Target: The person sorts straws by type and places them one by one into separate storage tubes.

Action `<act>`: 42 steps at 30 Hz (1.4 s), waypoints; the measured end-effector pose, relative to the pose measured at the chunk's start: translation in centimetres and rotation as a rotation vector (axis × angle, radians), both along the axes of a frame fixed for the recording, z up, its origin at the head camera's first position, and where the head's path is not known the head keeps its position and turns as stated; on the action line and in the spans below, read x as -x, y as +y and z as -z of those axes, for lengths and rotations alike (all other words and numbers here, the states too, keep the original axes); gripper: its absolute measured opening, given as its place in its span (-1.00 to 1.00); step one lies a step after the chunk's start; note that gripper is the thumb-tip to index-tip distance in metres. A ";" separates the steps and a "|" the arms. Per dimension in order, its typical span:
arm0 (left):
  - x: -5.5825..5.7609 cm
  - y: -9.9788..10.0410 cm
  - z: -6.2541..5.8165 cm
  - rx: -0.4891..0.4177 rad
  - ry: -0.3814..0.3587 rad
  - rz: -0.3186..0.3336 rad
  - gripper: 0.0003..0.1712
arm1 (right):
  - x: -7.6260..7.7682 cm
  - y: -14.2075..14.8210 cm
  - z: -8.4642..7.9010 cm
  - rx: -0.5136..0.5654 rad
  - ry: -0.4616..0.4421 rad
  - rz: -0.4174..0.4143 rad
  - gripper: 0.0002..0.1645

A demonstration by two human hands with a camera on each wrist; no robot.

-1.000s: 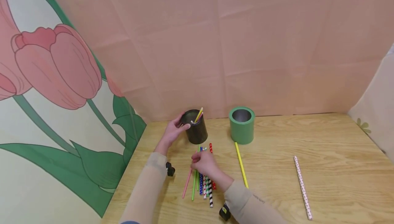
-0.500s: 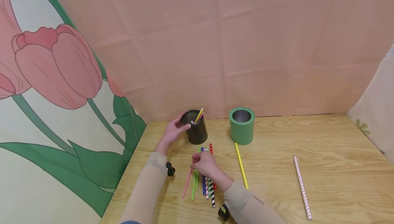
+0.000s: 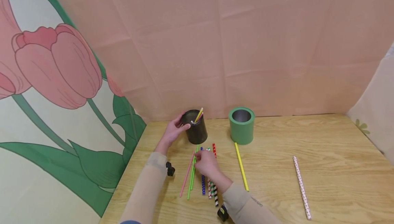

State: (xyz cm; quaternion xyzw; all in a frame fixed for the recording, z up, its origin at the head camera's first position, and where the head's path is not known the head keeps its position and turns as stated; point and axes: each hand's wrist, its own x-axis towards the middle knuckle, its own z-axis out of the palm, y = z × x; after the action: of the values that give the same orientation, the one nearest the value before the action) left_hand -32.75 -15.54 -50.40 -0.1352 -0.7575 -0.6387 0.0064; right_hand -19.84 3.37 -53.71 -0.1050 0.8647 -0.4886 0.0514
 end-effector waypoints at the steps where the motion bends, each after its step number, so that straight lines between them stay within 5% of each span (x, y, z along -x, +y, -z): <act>1: 0.1 0.0 0.0 0.002 0.000 -0.001 -0.08 | 0.0 0.0 0.0 -0.012 0.000 0.001 -0.49; 17: -0.1 -0.1 0.1 0.005 0.000 -0.001 -0.06 | 0.7 -0.6 -0.1 -0.184 -0.019 0.033 -0.53; 34: 0.1 -0.2 0.2 -0.007 0.006 0.008 -0.08 | 1.0 -1.7 -0.1 -0.176 0.009 -0.010 -0.57; 42: 0.0 -0.1 0.3 -0.027 0.002 0.009 -0.08 | 1.2 -2.7 0.4 -0.194 0.039 0.012 -0.79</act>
State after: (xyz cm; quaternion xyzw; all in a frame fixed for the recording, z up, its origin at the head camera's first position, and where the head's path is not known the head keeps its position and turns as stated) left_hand -32.76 -15.69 -50.66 -0.1391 -0.7481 -0.6488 0.0064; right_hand -21.09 0.66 -54.09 -0.1038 0.9094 -0.4006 0.0416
